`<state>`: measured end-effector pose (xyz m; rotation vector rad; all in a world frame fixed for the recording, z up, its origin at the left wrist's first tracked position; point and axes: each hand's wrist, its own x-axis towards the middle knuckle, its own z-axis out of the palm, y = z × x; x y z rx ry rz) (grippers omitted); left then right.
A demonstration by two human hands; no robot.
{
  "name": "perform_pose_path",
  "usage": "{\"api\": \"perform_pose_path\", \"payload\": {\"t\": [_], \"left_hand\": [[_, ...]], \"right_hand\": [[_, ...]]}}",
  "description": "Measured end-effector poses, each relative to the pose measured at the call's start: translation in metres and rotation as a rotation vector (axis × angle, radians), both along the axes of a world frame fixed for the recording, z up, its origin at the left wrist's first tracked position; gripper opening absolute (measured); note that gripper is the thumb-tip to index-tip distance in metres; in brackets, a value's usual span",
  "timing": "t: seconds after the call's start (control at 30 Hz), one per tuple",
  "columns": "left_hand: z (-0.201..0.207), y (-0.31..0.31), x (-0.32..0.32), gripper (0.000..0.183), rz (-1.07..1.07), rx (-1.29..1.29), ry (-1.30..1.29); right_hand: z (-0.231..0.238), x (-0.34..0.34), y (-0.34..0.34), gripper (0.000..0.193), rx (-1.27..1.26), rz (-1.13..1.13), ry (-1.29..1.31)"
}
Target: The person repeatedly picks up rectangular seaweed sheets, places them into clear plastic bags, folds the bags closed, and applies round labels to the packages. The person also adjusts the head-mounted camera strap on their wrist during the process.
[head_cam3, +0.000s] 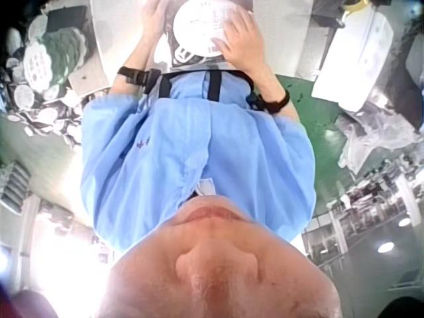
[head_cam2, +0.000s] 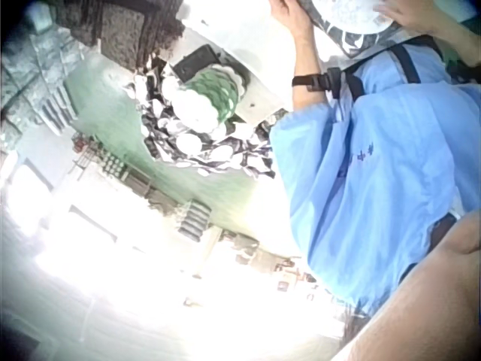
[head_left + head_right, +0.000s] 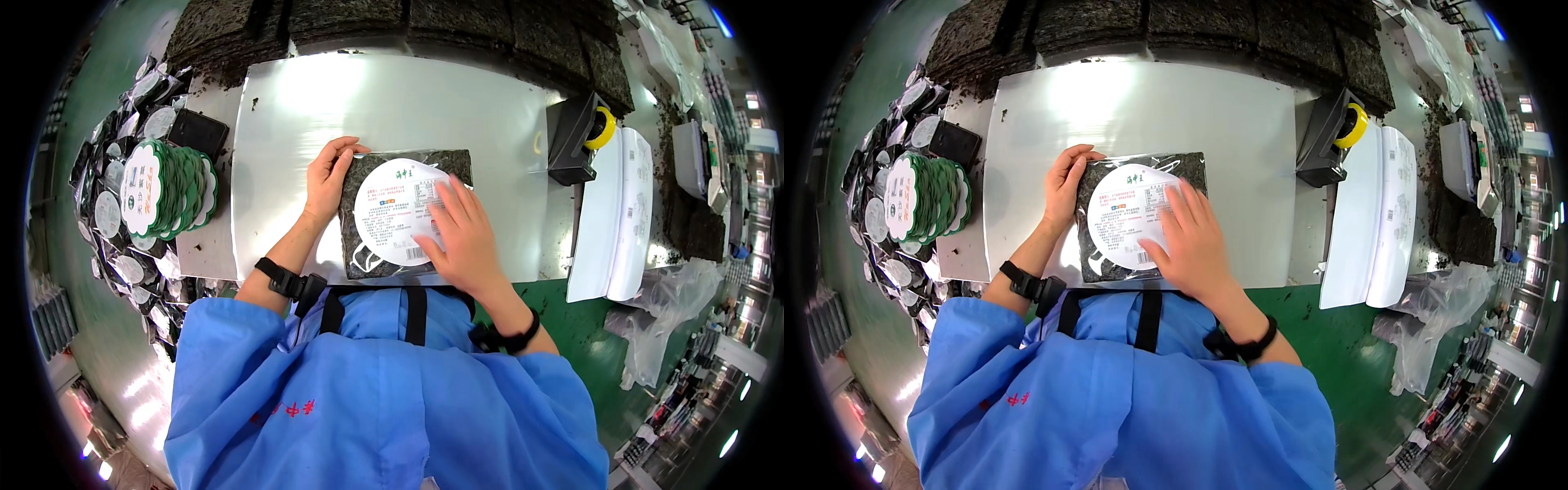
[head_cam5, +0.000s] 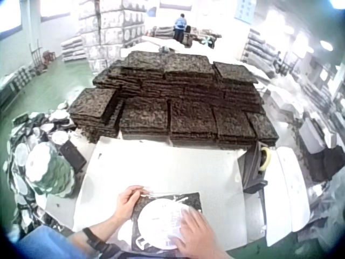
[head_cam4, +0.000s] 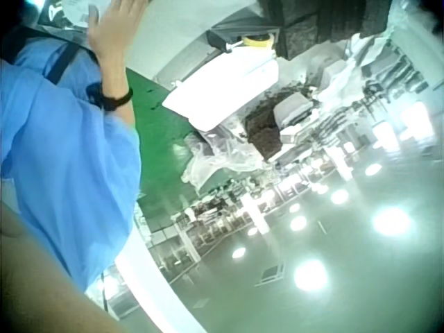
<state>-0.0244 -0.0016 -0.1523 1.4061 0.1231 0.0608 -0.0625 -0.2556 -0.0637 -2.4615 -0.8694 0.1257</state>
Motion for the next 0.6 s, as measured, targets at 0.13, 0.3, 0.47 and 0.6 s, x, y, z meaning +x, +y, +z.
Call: {"api": "perform_pose_path", "payload": {"t": [0.13,0.3,0.47,0.6], "left_hand": [[0.007,-0.002,0.002,0.027,0.014,0.122,0.044],[0.006,0.020,-0.008,0.046,0.276,0.661,-0.083],[0.022,0.016,-0.068,0.079,-0.201,0.937,0.069],[0.114,0.052,-0.054,0.109,-0.091,0.012,0.156]], "right_hand": [[-0.015,0.006,0.051,0.073,-0.108,0.234,-0.102],[-0.011,-0.001,0.003,0.070,0.004,-0.178,-0.070],[-0.028,0.008,-0.038,0.056,-0.012,-0.421,0.392],[0.046,0.046,-0.004,0.046,0.288,-0.299,0.711]]}}
